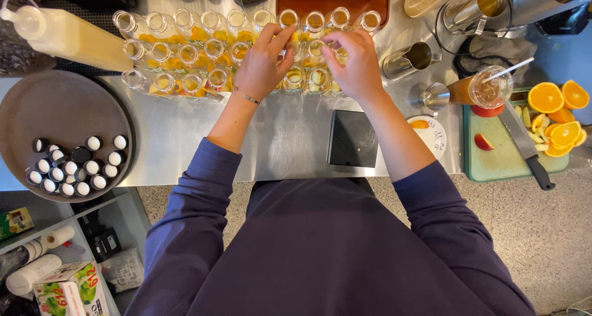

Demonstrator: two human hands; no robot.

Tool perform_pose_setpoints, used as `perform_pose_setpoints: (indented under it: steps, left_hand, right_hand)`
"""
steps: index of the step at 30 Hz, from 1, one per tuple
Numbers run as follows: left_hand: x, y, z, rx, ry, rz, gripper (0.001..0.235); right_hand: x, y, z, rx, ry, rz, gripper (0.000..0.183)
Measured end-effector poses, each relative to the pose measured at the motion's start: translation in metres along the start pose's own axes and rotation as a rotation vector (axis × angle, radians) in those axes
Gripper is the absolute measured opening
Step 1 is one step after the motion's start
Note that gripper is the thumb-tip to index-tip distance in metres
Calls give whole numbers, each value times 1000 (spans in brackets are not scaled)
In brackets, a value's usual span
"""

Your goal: The person slices apples into thin wedges using a knife on a cutting board, then places the apple slices into small glass bottles arranged on the counter.

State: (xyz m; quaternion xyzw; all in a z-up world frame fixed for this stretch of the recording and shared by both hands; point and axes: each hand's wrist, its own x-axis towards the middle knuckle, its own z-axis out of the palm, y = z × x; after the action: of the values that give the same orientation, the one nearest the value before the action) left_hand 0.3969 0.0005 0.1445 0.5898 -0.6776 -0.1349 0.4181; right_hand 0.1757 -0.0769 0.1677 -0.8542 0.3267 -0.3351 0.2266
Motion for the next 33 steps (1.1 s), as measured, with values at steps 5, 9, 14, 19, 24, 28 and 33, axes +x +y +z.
perform_pose_setpoints:
  steps: [5,9,14,19,24,28,33]
  left_hand:
    - [0,-5,0,89,22,49,35]
    - [0,-4,2,155,-29,42,33]
    - [6,8,-11,102,-17,48,29]
    - [-15,52,-20,-38,100,62,14]
    - [-55,110,48,-391,-224,105,18]
    - [-82,140,133,-397,-549,-60,21]
    - [-94,161,230,-300,-604,16,16]
  right_hand:
    - [-5,0,-12,77,17,39,4]
    - [-12,-1,-26,86,77,67,4]
    - [-30,0,-60,167,140,181,8]
    - [-85,4,-101,107,230,198,12]
    - [-175,25,-132,262,352,523,12]
    - [-250,50,-155,168,402,758,14]
    - [-304,74,-171,-43,303,810,11]
